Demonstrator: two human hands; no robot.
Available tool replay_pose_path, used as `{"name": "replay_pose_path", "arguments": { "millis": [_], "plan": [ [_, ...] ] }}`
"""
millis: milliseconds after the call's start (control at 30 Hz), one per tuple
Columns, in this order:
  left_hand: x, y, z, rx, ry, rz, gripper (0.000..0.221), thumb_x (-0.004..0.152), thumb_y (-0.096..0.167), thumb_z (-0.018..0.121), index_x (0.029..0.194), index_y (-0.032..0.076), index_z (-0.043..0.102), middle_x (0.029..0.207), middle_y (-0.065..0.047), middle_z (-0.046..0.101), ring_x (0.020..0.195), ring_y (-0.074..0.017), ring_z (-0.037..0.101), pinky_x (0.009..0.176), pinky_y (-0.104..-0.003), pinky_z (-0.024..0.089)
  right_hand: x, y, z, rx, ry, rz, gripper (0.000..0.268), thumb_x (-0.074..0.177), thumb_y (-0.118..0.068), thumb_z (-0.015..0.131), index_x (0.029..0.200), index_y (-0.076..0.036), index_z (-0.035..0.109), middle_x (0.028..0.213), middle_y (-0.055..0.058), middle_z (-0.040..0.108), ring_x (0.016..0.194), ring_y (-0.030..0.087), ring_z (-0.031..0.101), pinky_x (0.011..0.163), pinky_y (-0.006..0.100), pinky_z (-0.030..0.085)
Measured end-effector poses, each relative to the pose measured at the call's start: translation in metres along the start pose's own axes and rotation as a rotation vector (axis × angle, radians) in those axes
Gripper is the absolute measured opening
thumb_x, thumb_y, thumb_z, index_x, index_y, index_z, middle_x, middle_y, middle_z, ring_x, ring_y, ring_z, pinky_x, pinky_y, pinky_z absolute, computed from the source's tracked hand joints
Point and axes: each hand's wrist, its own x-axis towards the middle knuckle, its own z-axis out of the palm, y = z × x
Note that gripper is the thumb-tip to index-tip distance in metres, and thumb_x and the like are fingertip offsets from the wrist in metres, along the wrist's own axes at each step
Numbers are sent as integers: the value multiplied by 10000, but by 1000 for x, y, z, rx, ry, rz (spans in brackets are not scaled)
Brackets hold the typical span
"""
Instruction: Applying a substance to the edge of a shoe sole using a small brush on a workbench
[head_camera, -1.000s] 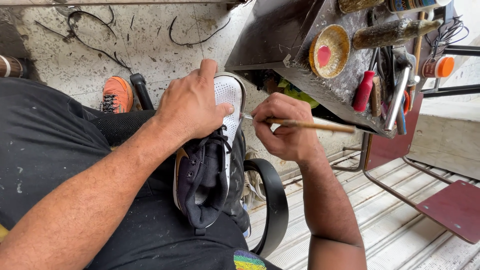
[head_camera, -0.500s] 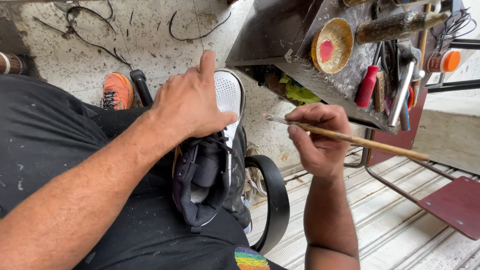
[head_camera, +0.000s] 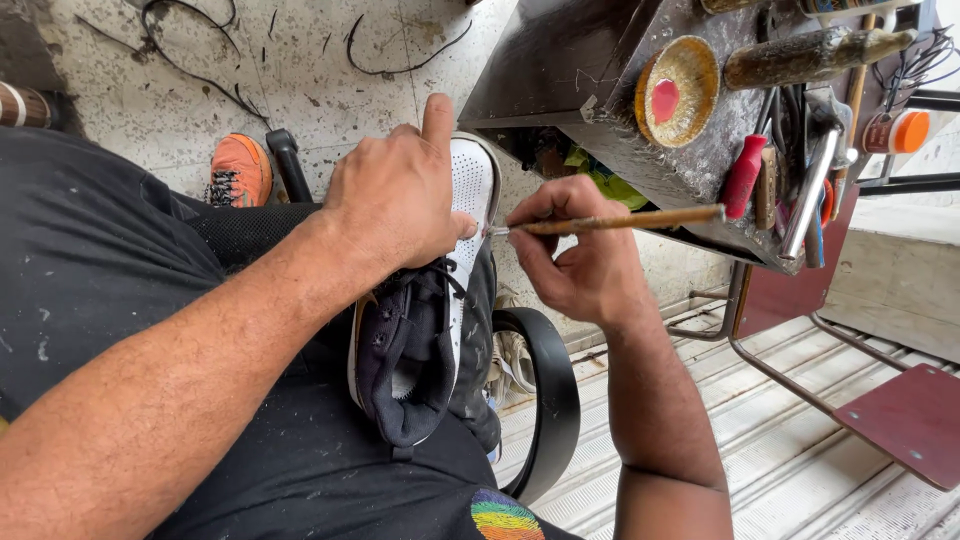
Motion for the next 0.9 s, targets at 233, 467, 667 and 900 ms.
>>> {"name": "replay_pose_path", "arguments": {
  "millis": [233,467,667,900],
  "plan": [
    [3,-3,6,5,5,8,1253,818,634,799,1626,48,42,1238,-278,562,1076,-449,612,902,-562,533,4,-3,-2,33,-44,65,177,890,4,727,998,-87,620,872,38,654,709,154,635,648,285,517],
    [6,-11,14,-53,120,77,1158,761,542,870,1522,10,178,1067,-278,609,960,-498,670,825,-608,559,-1,31,16,-83,52,-254,167,865,36,678,898,-100,588,906,91,733,705,240,703,591,338,576],
    [9,-12,19,-95,211,140,1086,733,483,914,1443,-31,273,910,-258,649,941,-499,700,804,-634,577,-24,43,30,-114,189,-382,153,882,-4,682,810,-130,634,888,99,751,552,283,660,510,343,550],
    [10,-11,22,-78,191,132,1122,701,531,920,1437,-26,282,944,-264,659,984,-483,694,819,-641,568,-4,19,24,-171,227,-445,174,894,-20,695,758,-120,652,882,107,740,593,283,677,549,342,570]
  ]
}}
